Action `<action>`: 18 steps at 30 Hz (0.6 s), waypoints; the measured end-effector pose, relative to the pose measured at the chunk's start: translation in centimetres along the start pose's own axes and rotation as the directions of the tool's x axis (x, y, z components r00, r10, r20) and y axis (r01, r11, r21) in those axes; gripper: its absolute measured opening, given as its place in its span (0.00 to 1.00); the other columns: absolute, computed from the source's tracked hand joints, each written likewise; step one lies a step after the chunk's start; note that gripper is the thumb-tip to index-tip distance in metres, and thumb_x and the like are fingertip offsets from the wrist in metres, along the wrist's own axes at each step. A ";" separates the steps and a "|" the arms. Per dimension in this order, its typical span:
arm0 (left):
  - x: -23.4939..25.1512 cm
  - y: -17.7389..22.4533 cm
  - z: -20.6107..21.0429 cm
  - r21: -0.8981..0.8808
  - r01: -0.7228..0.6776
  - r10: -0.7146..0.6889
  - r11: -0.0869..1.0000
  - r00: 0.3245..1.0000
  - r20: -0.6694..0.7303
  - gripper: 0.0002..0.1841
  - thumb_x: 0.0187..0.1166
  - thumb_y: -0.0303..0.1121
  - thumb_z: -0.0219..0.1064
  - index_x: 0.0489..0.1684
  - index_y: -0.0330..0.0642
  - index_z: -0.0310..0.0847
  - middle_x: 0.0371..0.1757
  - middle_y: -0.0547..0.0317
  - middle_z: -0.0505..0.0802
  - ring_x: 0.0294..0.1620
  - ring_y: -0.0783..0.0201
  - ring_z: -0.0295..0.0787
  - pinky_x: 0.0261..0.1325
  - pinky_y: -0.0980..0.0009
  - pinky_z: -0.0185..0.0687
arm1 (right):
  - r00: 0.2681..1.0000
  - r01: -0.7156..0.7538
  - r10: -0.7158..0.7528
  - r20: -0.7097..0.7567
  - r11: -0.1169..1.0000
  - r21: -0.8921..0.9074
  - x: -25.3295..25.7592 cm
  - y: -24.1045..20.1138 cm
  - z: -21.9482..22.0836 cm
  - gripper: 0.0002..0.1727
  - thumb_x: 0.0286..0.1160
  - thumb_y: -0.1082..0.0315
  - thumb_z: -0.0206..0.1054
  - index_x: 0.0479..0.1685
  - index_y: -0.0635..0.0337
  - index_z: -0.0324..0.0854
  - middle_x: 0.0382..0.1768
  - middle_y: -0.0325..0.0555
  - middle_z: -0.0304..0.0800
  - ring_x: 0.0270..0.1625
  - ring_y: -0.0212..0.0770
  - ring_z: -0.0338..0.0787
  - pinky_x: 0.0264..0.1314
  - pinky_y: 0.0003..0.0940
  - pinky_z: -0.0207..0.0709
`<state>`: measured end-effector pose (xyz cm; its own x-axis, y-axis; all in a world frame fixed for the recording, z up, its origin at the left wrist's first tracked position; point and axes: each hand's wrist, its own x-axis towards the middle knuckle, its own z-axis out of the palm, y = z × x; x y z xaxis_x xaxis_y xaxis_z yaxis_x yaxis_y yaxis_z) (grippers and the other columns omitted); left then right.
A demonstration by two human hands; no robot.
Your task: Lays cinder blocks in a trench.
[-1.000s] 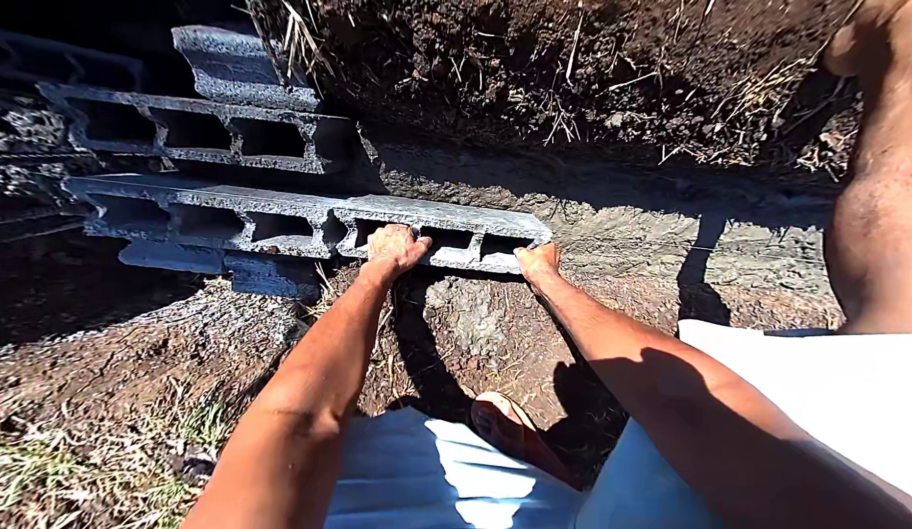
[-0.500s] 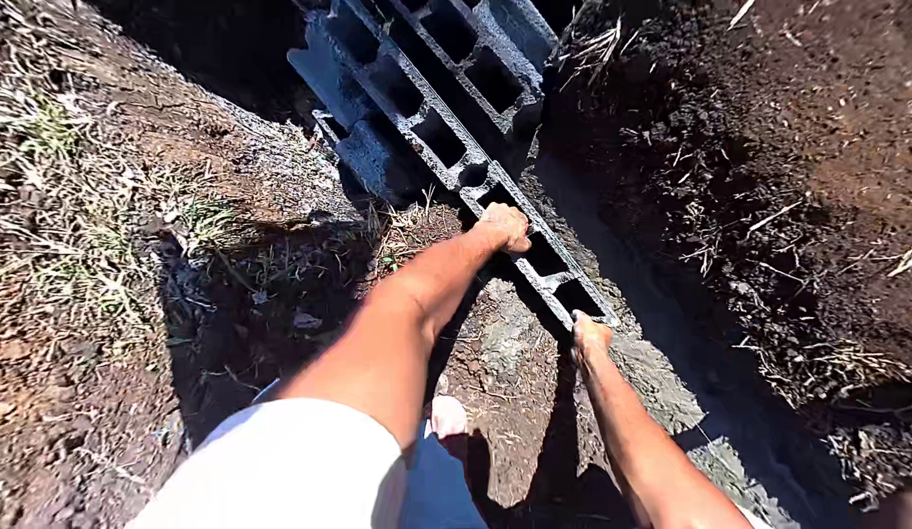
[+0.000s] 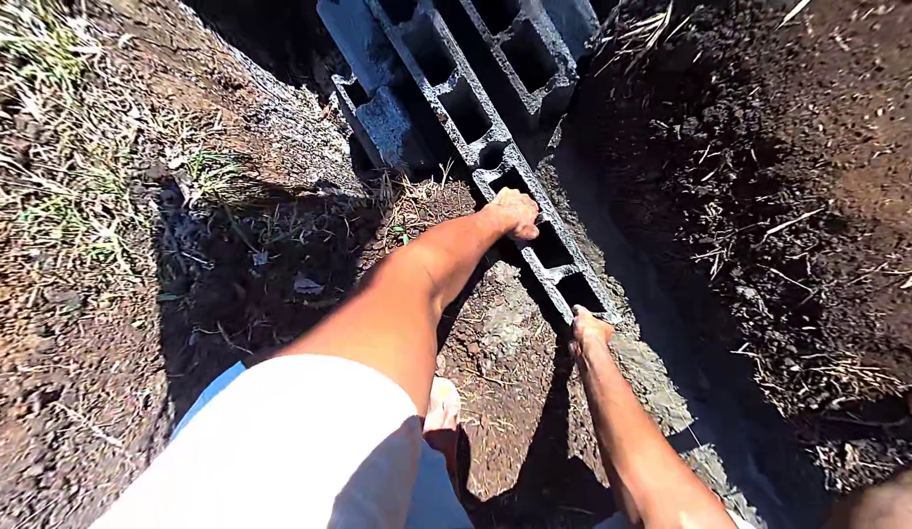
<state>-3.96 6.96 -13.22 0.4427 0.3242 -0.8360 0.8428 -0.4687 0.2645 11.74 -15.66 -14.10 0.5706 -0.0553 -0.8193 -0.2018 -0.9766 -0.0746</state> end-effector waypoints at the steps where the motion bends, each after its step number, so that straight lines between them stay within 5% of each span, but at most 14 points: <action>1: 0.1 0.1 -0.2 0.006 -0.003 0.003 1.000 1.000 0.005 0.30 0.83 0.58 0.59 0.50 0.32 0.87 0.56 0.35 0.91 0.63 0.36 0.87 0.61 0.34 0.76 | 1.000 -0.005 0.005 -0.003 1.000 -0.011 0.0 0.0 -0.1 0.30 0.76 0.57 0.73 0.68 0.73 0.76 0.63 0.67 0.82 0.64 0.58 0.84 0.64 0.57 0.78; 11: 0.8 0.0 -0.2 0.028 -0.025 0.025 0.999 1.000 0.004 0.30 0.82 0.58 0.59 0.45 0.33 0.88 0.54 0.35 0.92 0.62 0.36 0.87 0.59 0.33 0.76 | 1.000 -0.020 0.020 0.007 0.999 -0.045 0.0 -0.4 -0.5 0.30 0.77 0.55 0.72 0.66 0.73 0.78 0.62 0.68 0.83 0.64 0.58 0.85 0.64 0.58 0.78; 18: 0.7 -0.1 -0.3 0.029 -0.006 0.006 1.000 1.000 0.005 0.30 0.81 0.58 0.59 0.44 0.34 0.88 0.52 0.36 0.92 0.60 0.36 0.88 0.58 0.34 0.77 | 0.997 0.020 -0.024 0.073 0.999 0.049 0.5 0.5 -0.5 0.26 0.80 0.55 0.70 0.61 0.72 0.79 0.54 0.64 0.86 0.54 0.55 0.87 0.57 0.56 0.81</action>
<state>-3.62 7.50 -13.70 0.4459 0.3177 -0.8368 0.8312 -0.4938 0.2554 12.31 -16.30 -14.31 0.5155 -0.0168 -0.8567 -0.2287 -0.9662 -0.1187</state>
